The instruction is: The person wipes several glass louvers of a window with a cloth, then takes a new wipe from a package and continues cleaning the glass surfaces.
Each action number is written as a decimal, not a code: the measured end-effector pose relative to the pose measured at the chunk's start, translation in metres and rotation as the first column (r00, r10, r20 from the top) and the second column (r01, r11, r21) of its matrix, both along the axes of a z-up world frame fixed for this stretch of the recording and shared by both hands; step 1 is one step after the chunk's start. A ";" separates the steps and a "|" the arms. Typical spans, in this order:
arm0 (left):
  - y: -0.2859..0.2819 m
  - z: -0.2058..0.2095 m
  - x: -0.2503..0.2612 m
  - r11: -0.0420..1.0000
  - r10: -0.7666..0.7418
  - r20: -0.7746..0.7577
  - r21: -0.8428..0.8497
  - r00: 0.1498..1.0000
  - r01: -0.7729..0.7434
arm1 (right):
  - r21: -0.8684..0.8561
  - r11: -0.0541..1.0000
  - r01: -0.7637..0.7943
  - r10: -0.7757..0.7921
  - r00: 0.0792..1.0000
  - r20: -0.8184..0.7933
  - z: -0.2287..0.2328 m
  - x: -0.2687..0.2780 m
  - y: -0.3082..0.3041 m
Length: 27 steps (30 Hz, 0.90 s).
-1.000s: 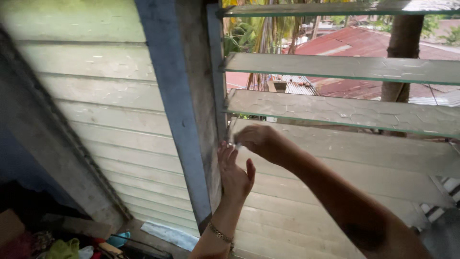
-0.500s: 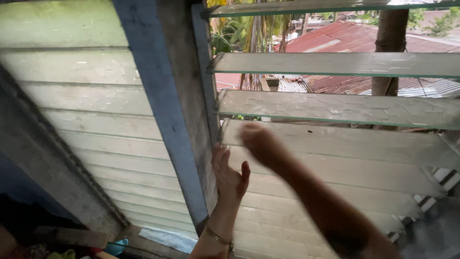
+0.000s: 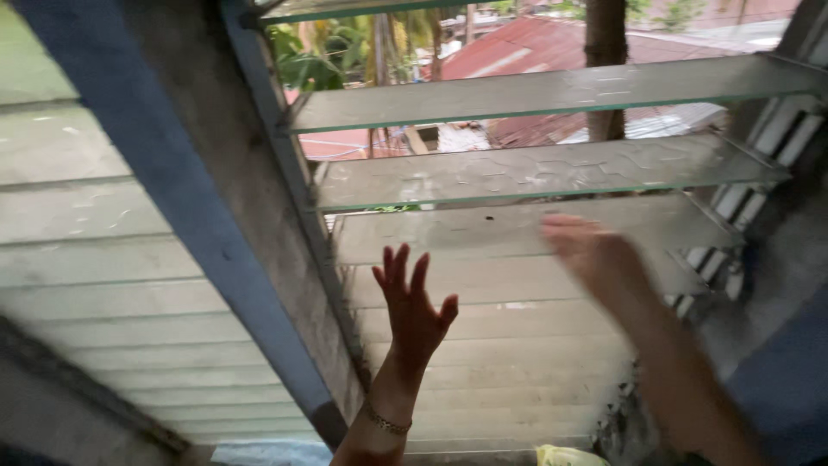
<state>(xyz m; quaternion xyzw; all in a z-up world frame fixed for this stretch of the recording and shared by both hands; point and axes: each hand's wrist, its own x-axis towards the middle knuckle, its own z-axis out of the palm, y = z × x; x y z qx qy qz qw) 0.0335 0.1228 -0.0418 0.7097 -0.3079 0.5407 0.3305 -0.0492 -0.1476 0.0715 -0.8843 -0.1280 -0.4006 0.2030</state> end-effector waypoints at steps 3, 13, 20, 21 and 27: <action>-0.013 0.003 0.003 0.997 0.020 -0.043 0.079 0.999 -0.017 | 0.024 0.980 0.198 -0.197 0.980 -0.033 0.011 -0.033 -0.046; -0.011 0.009 -0.001 0.987 0.105 -0.088 0.127 0.991 -0.094 | -0.165 0.934 0.316 -0.325 0.945 -0.026 -0.020 0.029 -0.035; -0.001 0.014 -0.007 0.977 0.129 -0.041 0.176 0.991 -0.120 | -0.025 0.941 -0.338 0.336 0.940 -0.062 0.002 0.063 0.089; -0.001 0.015 -0.007 0.978 0.123 -0.042 0.177 0.991 -0.114 | -0.025 0.939 -0.343 0.341 0.938 -0.062 0.006 0.074 0.083; -0.001 0.016 -0.007 0.975 0.148 -0.035 0.171 0.988 -0.140 | -0.210 0.968 0.140 -0.144 0.990 -0.004 0.005 0.115 -0.029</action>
